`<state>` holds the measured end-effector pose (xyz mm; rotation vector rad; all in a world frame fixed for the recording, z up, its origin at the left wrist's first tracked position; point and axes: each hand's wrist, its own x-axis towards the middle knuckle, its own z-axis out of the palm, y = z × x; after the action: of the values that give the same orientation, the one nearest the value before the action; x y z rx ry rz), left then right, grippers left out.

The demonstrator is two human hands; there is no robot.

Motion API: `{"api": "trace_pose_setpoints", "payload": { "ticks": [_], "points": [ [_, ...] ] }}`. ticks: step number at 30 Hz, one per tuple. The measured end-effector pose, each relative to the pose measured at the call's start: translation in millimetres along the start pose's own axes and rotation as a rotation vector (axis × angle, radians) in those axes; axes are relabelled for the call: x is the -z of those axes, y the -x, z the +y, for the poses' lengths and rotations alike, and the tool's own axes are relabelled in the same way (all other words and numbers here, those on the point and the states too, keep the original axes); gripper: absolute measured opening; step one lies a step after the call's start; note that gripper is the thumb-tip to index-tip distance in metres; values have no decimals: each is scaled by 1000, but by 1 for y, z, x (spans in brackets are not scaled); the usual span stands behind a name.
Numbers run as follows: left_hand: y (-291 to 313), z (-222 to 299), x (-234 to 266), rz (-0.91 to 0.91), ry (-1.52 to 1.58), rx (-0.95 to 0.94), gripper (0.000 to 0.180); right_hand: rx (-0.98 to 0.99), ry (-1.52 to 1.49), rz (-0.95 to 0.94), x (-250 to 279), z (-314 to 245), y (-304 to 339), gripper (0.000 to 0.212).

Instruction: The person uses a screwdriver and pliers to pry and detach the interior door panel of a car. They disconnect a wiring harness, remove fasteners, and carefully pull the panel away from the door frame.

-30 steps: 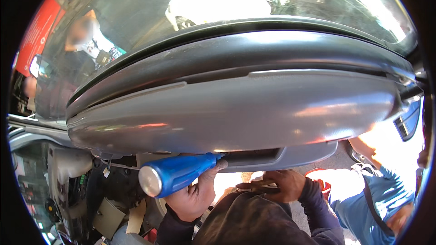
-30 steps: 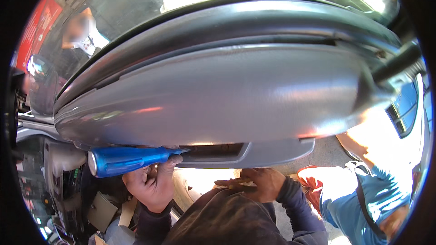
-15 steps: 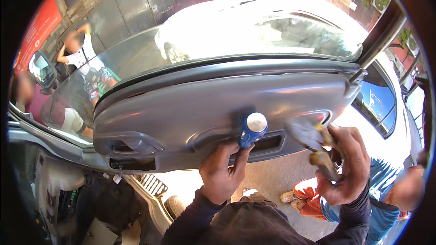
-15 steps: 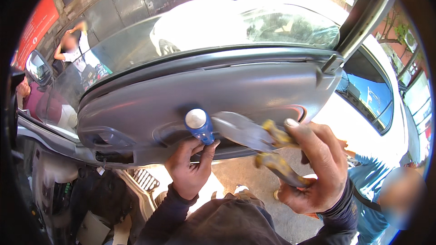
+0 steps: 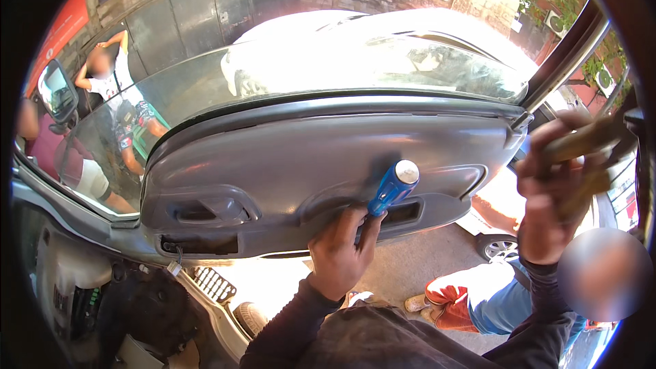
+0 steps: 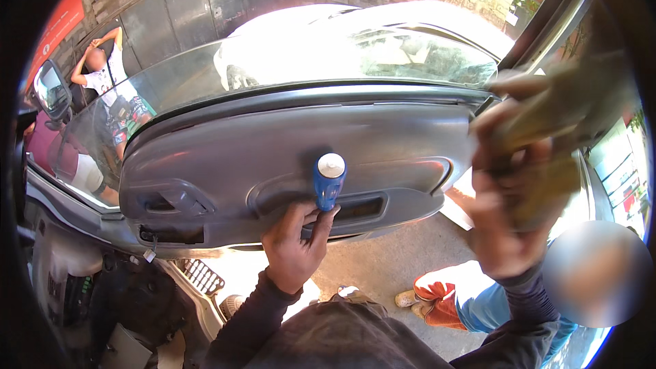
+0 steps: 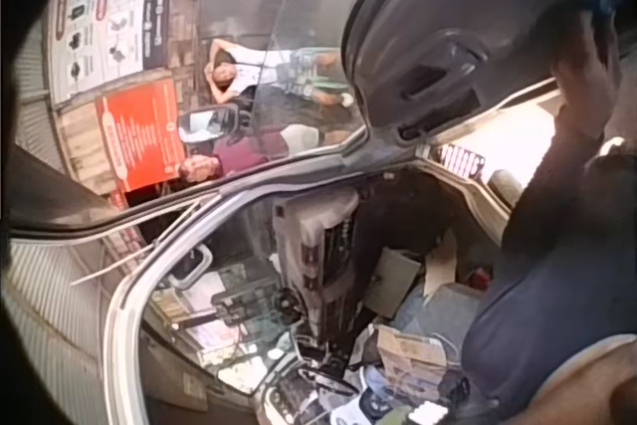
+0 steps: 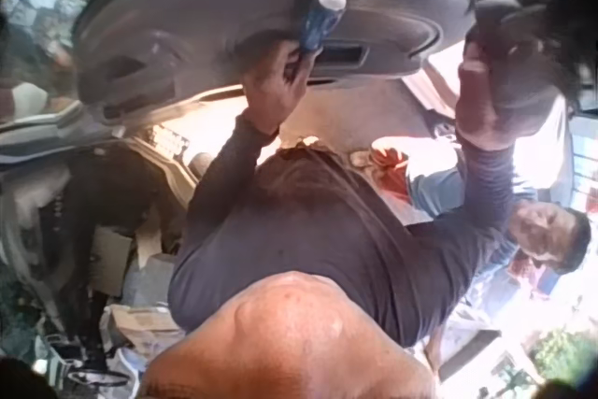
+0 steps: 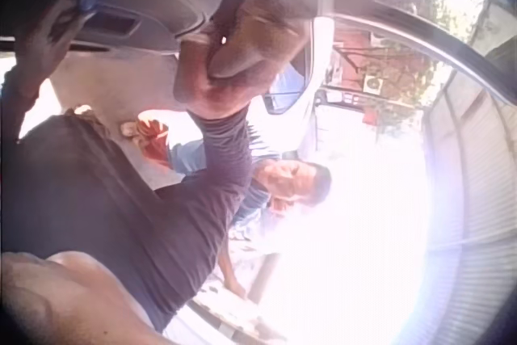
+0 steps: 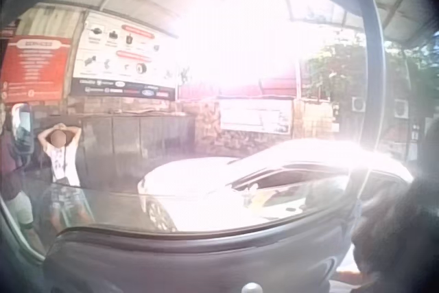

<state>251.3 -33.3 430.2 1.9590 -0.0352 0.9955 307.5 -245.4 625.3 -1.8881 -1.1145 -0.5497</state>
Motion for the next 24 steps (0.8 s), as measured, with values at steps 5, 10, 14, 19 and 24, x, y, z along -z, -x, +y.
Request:
{"api": "trace_pose_setpoints", "payload": {
  "ticks": [5,10,14,19,24],
  "points": [
    [-1,0,-1,14,-21,-7,16,-81,143,-54,-3,4,2,44],
    [-1,2,0,7,-48,7,17,78,482,-441,-3,5,-4,50],
    [-2,3,1,30,-56,-17,18,-1,-105,82,-6,2,-5,51],
    [-3,3,0,30,-64,-35,18,-31,558,-404,0,4,-2,53],
    [-3,2,1,25,-70,-43,18,-100,152,-115,2,13,5,59]
  ]
}}
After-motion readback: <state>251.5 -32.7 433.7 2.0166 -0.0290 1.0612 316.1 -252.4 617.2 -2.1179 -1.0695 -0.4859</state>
